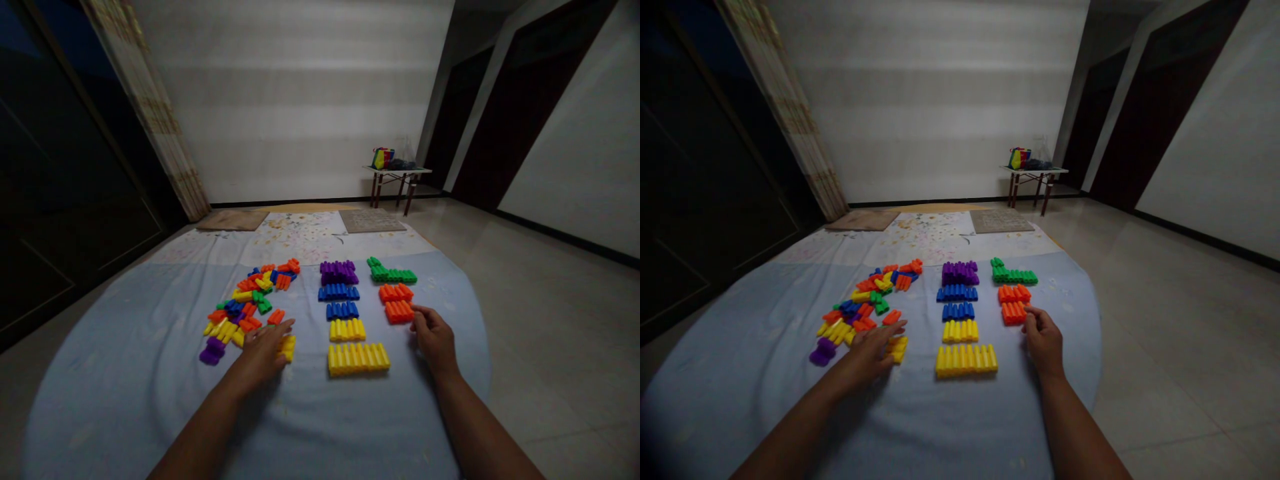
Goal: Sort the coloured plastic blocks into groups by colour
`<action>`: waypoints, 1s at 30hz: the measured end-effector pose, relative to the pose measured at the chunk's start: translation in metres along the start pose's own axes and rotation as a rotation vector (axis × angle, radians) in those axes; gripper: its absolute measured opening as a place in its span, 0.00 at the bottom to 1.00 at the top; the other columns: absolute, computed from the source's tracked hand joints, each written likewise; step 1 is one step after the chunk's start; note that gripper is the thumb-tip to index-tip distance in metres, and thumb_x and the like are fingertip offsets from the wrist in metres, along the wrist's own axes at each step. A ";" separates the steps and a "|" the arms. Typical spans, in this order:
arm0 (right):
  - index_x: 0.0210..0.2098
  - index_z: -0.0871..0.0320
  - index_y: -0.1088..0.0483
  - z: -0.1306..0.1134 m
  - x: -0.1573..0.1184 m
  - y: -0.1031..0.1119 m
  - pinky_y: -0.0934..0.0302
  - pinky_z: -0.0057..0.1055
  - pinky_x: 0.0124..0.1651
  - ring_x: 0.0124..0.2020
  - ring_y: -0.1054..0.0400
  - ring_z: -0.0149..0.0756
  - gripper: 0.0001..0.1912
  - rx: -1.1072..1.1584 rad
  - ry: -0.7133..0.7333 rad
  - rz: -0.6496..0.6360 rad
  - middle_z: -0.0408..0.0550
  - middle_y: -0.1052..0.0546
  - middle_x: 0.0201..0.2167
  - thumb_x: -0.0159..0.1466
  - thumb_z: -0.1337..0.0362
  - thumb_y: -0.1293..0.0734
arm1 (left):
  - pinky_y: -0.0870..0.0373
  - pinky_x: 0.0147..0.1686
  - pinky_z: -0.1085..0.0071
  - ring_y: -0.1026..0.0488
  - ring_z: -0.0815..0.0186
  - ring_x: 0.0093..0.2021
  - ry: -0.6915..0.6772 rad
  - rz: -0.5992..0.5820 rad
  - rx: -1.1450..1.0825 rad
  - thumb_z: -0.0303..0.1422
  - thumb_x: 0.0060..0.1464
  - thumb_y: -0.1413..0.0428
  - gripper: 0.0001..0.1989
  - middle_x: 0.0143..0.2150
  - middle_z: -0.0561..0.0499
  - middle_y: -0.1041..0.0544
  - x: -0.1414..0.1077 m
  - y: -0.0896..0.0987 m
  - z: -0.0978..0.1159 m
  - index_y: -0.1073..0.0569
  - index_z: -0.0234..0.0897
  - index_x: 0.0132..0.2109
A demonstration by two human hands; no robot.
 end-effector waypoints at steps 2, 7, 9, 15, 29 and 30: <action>0.41 0.63 0.28 0.001 0.000 0.000 0.43 0.27 0.23 0.20 0.38 0.32 0.24 0.002 -0.001 -0.007 0.43 0.30 0.19 0.56 0.51 0.39 | 0.52 0.58 0.58 0.41 0.62 0.60 -0.004 0.017 0.010 0.25 0.47 0.54 0.30 0.60 0.47 0.35 0.000 0.001 0.004 0.41 0.41 0.59; 0.42 0.63 0.29 0.001 0.000 -0.001 0.43 0.27 0.23 0.20 0.38 0.32 0.24 0.014 -0.005 -0.012 0.42 0.31 0.19 0.56 0.51 0.39 | 0.45 0.53 0.56 0.36 0.54 0.54 0.115 0.212 0.152 0.39 0.54 0.57 0.23 0.53 0.39 0.30 -0.003 -0.002 0.013 0.34 0.32 0.54; 0.41 0.63 0.29 0.002 0.000 -0.001 0.43 0.27 0.22 0.20 0.38 0.32 0.24 0.025 -0.007 -0.010 0.42 0.31 0.19 0.56 0.50 0.39 | 0.44 0.52 0.55 0.35 0.52 0.52 0.150 0.208 0.190 0.43 0.52 0.54 0.25 0.50 0.38 0.29 -0.004 -0.006 0.014 0.33 0.31 0.52; 0.41 0.63 0.29 0.002 0.000 -0.002 0.44 0.27 0.21 0.19 0.39 0.31 0.24 0.042 -0.003 -0.011 0.42 0.31 0.19 0.56 0.50 0.39 | 0.47 0.55 0.61 0.37 0.58 0.56 0.074 0.031 0.019 0.37 0.48 0.49 0.30 0.56 0.43 0.32 0.000 -0.015 0.010 0.40 0.37 0.59; 0.41 0.64 0.28 0.003 0.002 -0.003 0.44 0.27 0.21 0.18 0.39 0.31 0.25 0.054 0.014 -0.001 0.42 0.31 0.17 0.55 0.50 0.39 | 0.46 0.54 0.57 0.37 0.58 0.54 -0.042 0.121 -0.114 0.42 0.49 0.47 0.18 0.50 0.48 0.29 -0.008 -0.014 0.023 0.31 0.42 0.47; 0.41 0.64 0.28 0.003 0.002 -0.003 0.44 0.27 0.21 0.18 0.39 0.31 0.25 0.058 0.015 -0.004 0.42 0.31 0.18 0.55 0.50 0.39 | 0.46 0.54 0.58 0.37 0.58 0.54 -0.087 0.111 -0.146 0.42 0.49 0.47 0.18 0.50 0.48 0.30 -0.008 -0.015 0.029 0.32 0.43 0.48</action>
Point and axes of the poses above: each hand's wrist, its own x-axis towards the middle knuckle, its own y-axis out of the back of the hand, z = x × y, the point moved 2 cm from there along x, towards the middle knuckle
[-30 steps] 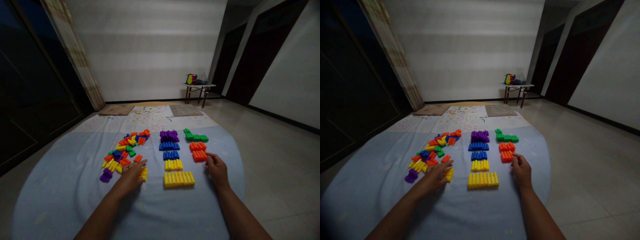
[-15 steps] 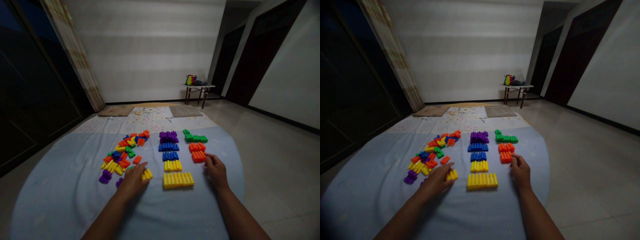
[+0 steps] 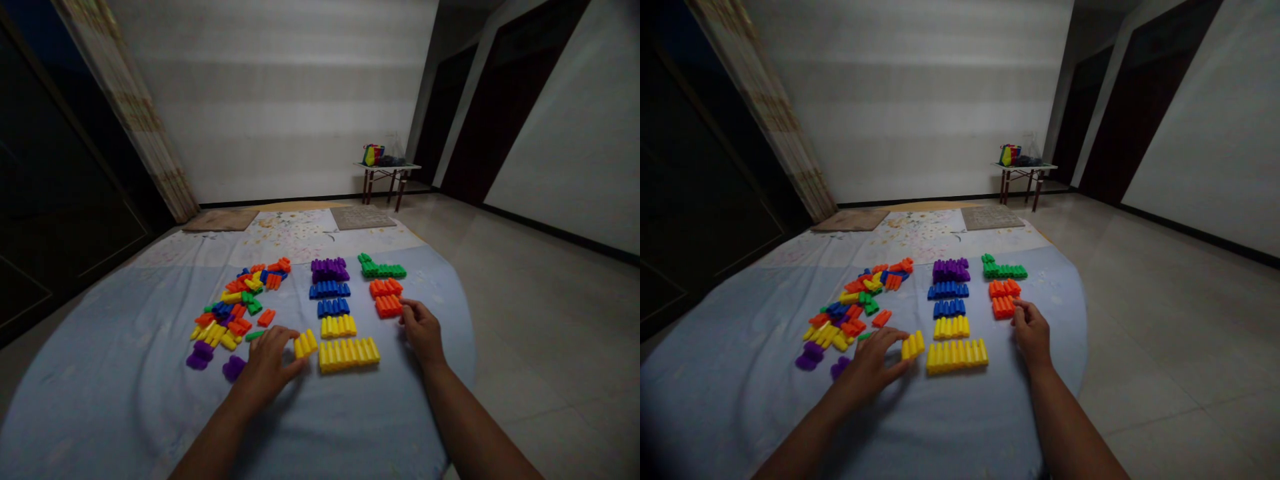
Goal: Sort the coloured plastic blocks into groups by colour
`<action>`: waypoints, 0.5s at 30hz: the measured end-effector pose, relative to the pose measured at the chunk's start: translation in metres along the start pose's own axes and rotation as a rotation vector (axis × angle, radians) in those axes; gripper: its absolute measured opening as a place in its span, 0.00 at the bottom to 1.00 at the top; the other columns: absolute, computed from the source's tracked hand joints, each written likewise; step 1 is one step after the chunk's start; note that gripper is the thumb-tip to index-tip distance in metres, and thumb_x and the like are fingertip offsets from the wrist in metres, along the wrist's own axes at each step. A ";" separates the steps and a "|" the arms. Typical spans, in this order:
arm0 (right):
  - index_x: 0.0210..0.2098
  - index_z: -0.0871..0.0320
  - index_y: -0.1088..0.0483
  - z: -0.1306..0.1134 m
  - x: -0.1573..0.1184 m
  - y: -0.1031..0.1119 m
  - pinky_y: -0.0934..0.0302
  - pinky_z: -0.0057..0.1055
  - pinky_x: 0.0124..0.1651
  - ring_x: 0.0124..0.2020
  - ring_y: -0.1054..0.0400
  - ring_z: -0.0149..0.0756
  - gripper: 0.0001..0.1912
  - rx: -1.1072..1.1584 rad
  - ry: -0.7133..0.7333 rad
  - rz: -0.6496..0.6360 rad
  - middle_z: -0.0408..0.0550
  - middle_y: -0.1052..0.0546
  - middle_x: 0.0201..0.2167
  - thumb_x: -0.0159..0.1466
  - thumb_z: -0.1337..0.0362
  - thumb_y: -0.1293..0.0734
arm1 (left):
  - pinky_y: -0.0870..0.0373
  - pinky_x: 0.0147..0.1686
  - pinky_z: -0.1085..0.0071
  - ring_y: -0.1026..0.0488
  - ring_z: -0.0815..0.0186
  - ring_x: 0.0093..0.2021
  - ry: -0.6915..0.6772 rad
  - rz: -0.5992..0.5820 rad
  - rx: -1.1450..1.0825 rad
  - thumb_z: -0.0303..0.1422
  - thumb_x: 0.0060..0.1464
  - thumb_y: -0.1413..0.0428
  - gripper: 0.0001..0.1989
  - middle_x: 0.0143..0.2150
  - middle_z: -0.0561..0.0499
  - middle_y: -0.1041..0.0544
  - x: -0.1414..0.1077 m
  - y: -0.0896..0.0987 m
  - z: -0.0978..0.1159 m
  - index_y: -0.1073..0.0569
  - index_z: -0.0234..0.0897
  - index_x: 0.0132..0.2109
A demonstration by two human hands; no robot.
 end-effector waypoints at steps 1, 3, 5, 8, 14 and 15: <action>0.41 0.64 0.28 0.000 0.000 0.000 0.44 0.27 0.22 0.19 0.39 0.31 0.25 0.002 0.002 -0.003 0.42 0.31 0.18 0.55 0.50 0.39 | 0.46 0.54 0.58 0.38 0.59 0.54 -0.038 -0.015 -0.028 0.41 0.49 0.47 0.18 0.50 0.49 0.31 0.001 -0.002 0.006 0.32 0.43 0.48; 0.41 0.63 0.28 0.000 0.000 0.000 0.44 0.27 0.22 0.19 0.39 0.31 0.24 0.003 0.007 -0.005 0.42 0.31 0.18 0.56 0.50 0.39 | 0.45 0.54 0.59 0.37 0.60 0.53 -0.088 -0.051 -0.061 0.39 0.48 0.45 0.19 0.50 0.49 0.31 0.002 -0.005 0.019 0.32 0.43 0.48; 0.41 0.63 0.28 -0.002 0.000 0.001 0.43 0.27 0.22 0.19 0.39 0.31 0.24 -0.002 0.013 -0.001 0.42 0.31 0.18 0.56 0.50 0.39 | 0.44 0.53 0.60 0.37 0.60 0.53 -0.109 -0.083 -0.070 0.37 0.47 0.45 0.19 0.50 0.49 0.32 0.004 -0.007 0.031 0.33 0.43 0.49; 0.40 0.63 0.28 -0.004 0.000 0.001 0.42 0.27 0.23 0.20 0.37 0.32 0.24 -0.013 0.026 0.006 0.42 0.31 0.18 0.56 0.50 0.40 | 0.44 0.52 0.60 0.38 0.60 0.53 -0.131 -0.112 -0.064 0.36 0.46 0.44 0.20 0.50 0.48 0.32 0.008 -0.009 0.041 0.33 0.43 0.49; 0.40 0.63 0.28 -0.003 0.000 0.001 0.43 0.27 0.24 0.20 0.37 0.32 0.24 -0.010 0.024 0.002 0.41 0.31 0.18 0.56 0.50 0.39 | 0.44 0.52 0.60 0.38 0.60 0.52 -0.127 -0.116 -0.038 0.37 0.45 0.43 0.21 0.50 0.49 0.33 0.015 -0.010 0.040 0.33 0.43 0.49; 0.40 0.63 0.28 -0.003 -0.001 0.001 0.43 0.27 0.23 0.20 0.37 0.32 0.24 -0.009 0.023 0.000 0.41 0.31 0.18 0.56 0.50 0.39 | 0.44 0.52 0.60 0.38 0.60 0.52 -0.129 -0.119 -0.034 0.37 0.45 0.43 0.21 0.50 0.49 0.32 0.015 -0.010 0.040 0.33 0.43 0.49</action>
Point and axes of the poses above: each hand's wrist, its own x-axis towards the middle knuckle, its own y-axis out of the back of the hand, z = x × y, the point moved 2 cm from there along x, towards the middle knuckle
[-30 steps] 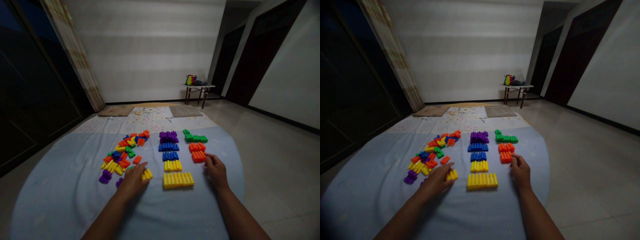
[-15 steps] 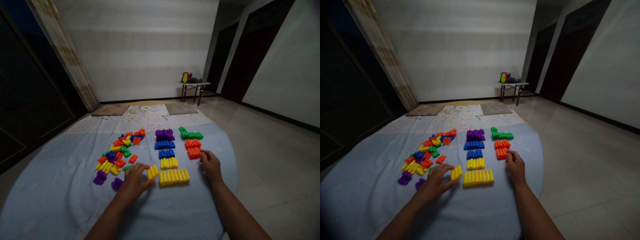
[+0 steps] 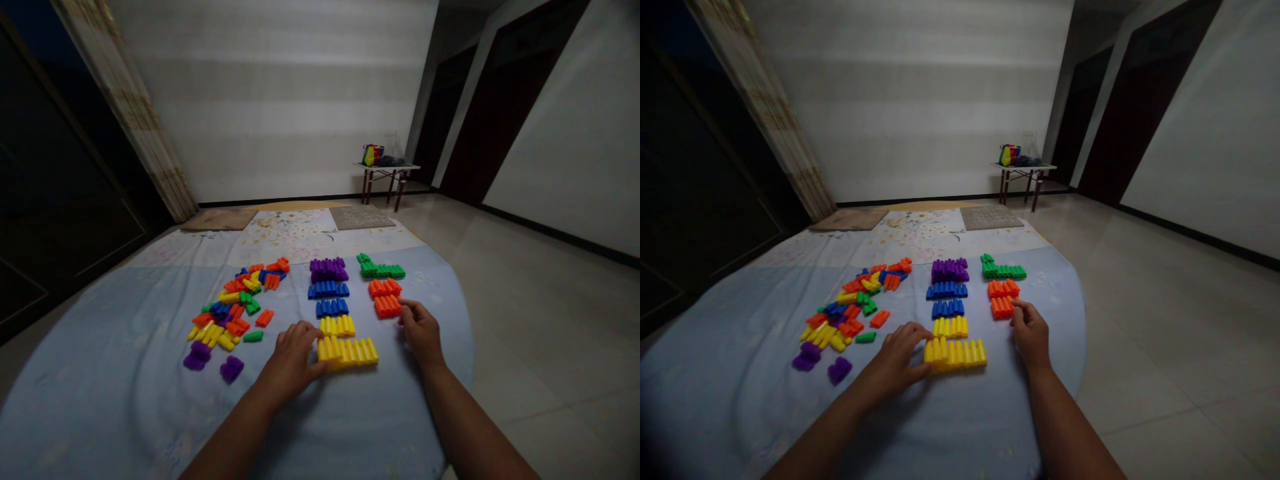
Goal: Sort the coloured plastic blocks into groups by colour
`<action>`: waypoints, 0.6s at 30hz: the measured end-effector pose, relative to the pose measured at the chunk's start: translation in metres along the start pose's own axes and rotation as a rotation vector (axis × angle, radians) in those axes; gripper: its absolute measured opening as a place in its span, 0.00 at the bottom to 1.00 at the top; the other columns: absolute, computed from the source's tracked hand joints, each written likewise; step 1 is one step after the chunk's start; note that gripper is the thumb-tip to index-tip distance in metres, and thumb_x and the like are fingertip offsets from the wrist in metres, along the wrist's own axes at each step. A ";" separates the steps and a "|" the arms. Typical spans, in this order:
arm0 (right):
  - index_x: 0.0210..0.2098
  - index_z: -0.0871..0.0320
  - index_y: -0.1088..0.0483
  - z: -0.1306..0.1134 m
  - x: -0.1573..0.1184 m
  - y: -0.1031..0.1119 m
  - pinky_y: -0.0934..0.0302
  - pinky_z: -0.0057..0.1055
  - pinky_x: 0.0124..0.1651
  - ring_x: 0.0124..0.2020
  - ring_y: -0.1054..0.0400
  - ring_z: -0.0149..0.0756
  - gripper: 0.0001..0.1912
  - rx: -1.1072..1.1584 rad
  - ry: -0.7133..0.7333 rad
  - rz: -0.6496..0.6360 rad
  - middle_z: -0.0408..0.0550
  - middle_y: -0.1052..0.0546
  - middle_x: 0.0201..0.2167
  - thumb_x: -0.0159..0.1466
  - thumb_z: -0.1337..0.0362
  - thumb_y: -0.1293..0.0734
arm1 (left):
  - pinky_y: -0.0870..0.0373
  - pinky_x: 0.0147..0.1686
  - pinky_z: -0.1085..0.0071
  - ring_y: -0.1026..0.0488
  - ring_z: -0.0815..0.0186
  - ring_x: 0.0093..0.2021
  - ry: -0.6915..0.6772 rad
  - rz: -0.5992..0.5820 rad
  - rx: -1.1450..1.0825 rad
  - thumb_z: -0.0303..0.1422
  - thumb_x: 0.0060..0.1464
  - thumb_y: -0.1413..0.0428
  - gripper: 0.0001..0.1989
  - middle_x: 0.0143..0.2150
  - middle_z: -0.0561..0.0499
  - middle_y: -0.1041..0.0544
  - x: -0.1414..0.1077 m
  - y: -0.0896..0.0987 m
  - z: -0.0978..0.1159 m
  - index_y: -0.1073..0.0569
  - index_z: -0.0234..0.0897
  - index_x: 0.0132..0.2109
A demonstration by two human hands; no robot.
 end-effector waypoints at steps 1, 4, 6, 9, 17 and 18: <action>0.41 0.63 0.28 0.000 0.000 0.000 0.43 0.27 0.23 0.20 0.37 0.32 0.23 0.001 -0.001 -0.002 0.41 0.31 0.18 0.56 0.50 0.40 | 0.44 0.52 0.60 0.37 0.60 0.52 0.002 -0.004 0.004 0.37 0.45 0.43 0.20 0.50 0.49 0.32 0.000 0.000 0.000 0.33 0.43 0.48; 0.41 0.63 0.28 0.000 0.000 0.000 0.43 0.27 0.24 0.20 0.38 0.32 0.23 -0.006 -0.012 -0.004 0.41 0.31 0.18 0.56 0.51 0.40 | 0.43 0.51 0.60 0.37 0.59 0.52 0.011 -0.015 0.006 0.37 0.46 0.43 0.20 0.49 0.49 0.32 0.000 -0.002 0.000 0.32 0.43 0.48; 0.40 0.63 0.28 -0.001 0.000 0.000 0.43 0.27 0.24 0.20 0.38 0.32 0.23 -0.012 -0.016 -0.001 0.42 0.31 0.18 0.56 0.51 0.40 | 0.43 0.52 0.60 0.37 0.59 0.52 0.013 -0.016 -0.004 0.36 0.45 0.43 0.21 0.50 0.49 0.32 -0.001 -0.003 -0.001 0.33 0.43 0.49; 0.41 0.63 0.28 -0.001 -0.001 0.001 0.43 0.27 0.24 0.20 0.38 0.32 0.22 -0.024 -0.021 -0.004 0.42 0.31 0.19 0.56 0.52 0.40 | 0.43 0.54 0.60 0.38 0.59 0.54 0.014 0.002 -0.041 0.38 0.43 0.41 0.27 0.52 0.48 0.32 -0.003 -0.002 -0.003 0.35 0.44 0.53; 0.41 0.63 0.29 0.002 -0.001 0.001 0.43 0.27 0.22 0.19 0.38 0.32 0.24 -0.044 -0.037 -0.011 0.43 0.31 0.19 0.55 0.50 0.39 | 0.41 0.52 0.61 0.34 0.60 0.52 0.234 0.232 0.053 0.39 0.53 0.50 0.18 0.50 0.45 0.29 -0.014 0.028 -0.049 0.31 0.39 0.50; 0.41 0.63 0.28 0.002 -0.001 0.001 0.44 0.27 0.22 0.19 0.38 0.32 0.24 -0.050 -0.042 -0.013 0.43 0.31 0.19 0.55 0.50 0.40 | 0.42 0.52 0.60 0.35 0.59 0.53 0.274 0.256 0.124 0.39 0.53 0.51 0.18 0.51 0.45 0.29 -0.015 0.031 -0.058 0.31 0.39 0.50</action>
Point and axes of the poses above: each hand's wrist, its own x-axis towards the middle knuckle, its own y-axis out of the back of the hand, z = x × y, the point moved 2 cm from there along x, towards the middle knuckle
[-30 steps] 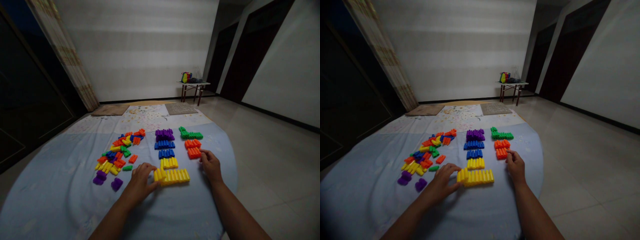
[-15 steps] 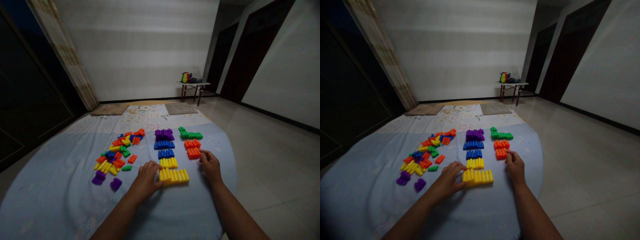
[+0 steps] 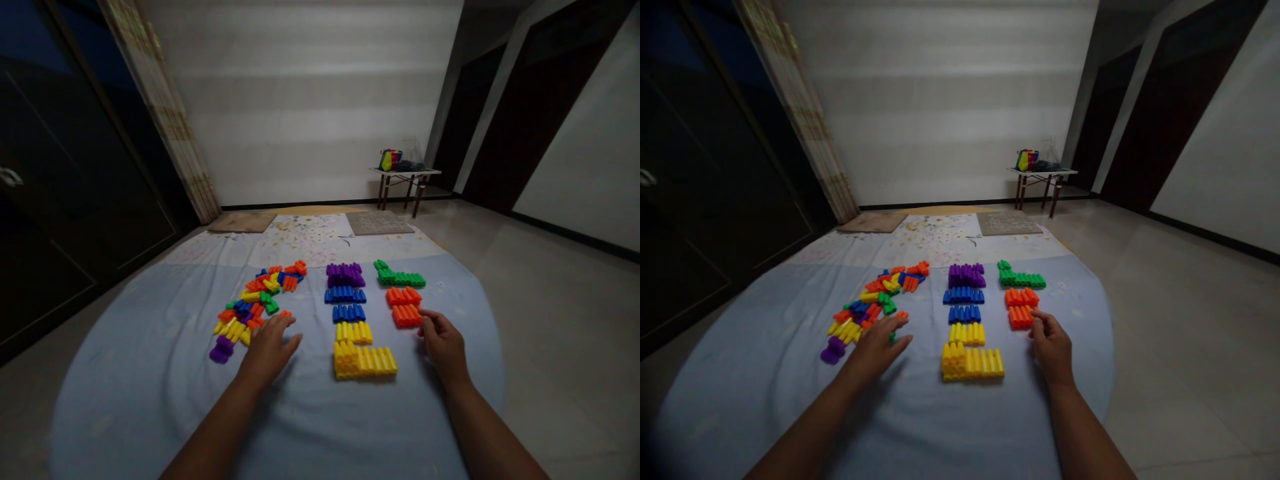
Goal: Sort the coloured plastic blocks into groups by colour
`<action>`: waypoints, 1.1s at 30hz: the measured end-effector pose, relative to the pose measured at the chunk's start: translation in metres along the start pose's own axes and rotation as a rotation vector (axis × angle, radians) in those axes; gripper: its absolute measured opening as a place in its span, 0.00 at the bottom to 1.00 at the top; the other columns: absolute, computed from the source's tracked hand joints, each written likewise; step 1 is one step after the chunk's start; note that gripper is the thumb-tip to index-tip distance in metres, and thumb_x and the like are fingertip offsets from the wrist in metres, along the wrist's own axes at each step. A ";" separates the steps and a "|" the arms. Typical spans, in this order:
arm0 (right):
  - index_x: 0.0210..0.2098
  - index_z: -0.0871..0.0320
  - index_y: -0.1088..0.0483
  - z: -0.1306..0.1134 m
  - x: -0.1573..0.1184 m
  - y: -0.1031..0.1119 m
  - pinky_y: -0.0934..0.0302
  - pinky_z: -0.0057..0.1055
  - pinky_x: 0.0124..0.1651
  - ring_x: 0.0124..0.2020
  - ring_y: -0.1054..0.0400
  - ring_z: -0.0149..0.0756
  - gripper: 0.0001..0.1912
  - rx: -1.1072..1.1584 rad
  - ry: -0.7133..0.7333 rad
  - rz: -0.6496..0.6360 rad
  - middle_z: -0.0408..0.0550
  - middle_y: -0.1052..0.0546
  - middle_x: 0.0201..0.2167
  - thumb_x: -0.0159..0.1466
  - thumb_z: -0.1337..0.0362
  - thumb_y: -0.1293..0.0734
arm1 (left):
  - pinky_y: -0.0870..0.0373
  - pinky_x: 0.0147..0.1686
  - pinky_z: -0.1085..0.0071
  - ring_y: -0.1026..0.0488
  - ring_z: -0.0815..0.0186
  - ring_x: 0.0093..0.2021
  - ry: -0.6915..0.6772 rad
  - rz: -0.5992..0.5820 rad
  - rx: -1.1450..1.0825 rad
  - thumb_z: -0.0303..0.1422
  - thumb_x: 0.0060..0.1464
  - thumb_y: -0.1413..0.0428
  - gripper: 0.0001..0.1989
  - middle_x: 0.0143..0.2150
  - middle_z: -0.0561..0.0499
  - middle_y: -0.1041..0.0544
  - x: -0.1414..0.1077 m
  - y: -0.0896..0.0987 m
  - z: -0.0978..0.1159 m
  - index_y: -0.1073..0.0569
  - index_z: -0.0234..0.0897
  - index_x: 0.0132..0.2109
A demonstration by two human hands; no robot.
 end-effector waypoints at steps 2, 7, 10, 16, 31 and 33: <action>0.42 0.63 0.29 -0.001 -0.001 0.000 0.43 0.26 0.22 0.20 0.37 0.32 0.24 -0.013 -0.007 -0.007 0.43 0.30 0.19 0.56 0.50 0.40 | 0.42 0.51 0.58 0.36 0.57 0.53 0.058 0.058 0.144 0.38 0.53 0.51 0.19 0.51 0.44 0.29 0.004 0.002 -0.016 0.31 0.38 0.51; 0.43 0.62 0.29 -0.002 -0.001 0.001 0.42 0.26 0.23 0.21 0.36 0.32 0.25 -0.032 -0.011 -0.024 0.43 0.30 0.20 0.56 0.50 0.40 | 0.44 0.50 0.57 0.36 0.55 0.53 0.117 0.100 0.299 0.38 0.54 0.53 0.20 0.51 0.42 0.29 0.016 -0.002 -0.033 0.32 0.37 0.52; 0.43 0.62 0.29 0.000 -0.001 0.001 0.41 0.26 0.23 0.21 0.36 0.32 0.24 -0.045 -0.006 -0.028 0.43 0.30 0.21 0.56 0.50 0.40 | 0.45 0.51 0.56 0.35 0.55 0.52 0.099 0.085 0.283 0.38 0.54 0.53 0.20 0.50 0.42 0.27 0.020 -0.007 -0.031 0.31 0.36 0.52; 0.44 0.62 0.29 0.006 -0.001 0.001 0.42 0.26 0.19 0.18 0.38 0.31 0.26 -0.038 -0.018 -0.039 0.44 0.29 0.21 0.55 0.49 0.40 | 0.45 0.50 0.56 0.32 0.56 0.50 0.070 0.093 0.201 0.37 0.54 0.52 0.16 0.45 0.45 0.25 0.023 -0.012 -0.022 0.28 0.39 0.46; 0.42 0.62 0.29 0.000 0.000 0.000 0.43 0.26 0.21 0.19 0.38 0.31 0.24 -0.015 -0.012 -0.009 0.42 0.31 0.20 0.56 0.50 0.40 | 0.46 0.55 0.55 0.36 0.56 0.53 -0.159 -0.259 -0.284 0.44 0.48 0.47 0.26 0.51 0.45 0.28 -0.003 -0.025 0.048 0.33 0.39 0.54; 0.41 0.62 0.29 0.000 0.000 0.000 0.43 0.26 0.22 0.19 0.38 0.32 0.24 -0.016 -0.007 -0.005 0.42 0.31 0.20 0.56 0.50 0.40 | 0.45 0.54 0.55 0.35 0.56 0.52 -0.146 -0.265 -0.283 0.44 0.49 0.47 0.26 0.50 0.45 0.28 -0.001 -0.030 0.048 0.33 0.39 0.54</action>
Point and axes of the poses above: each hand's wrist, its own x-axis towards the middle knuckle, its own y-axis out of the back of the hand, z = x × y, the point moved 2 cm from there along x, towards the middle knuckle
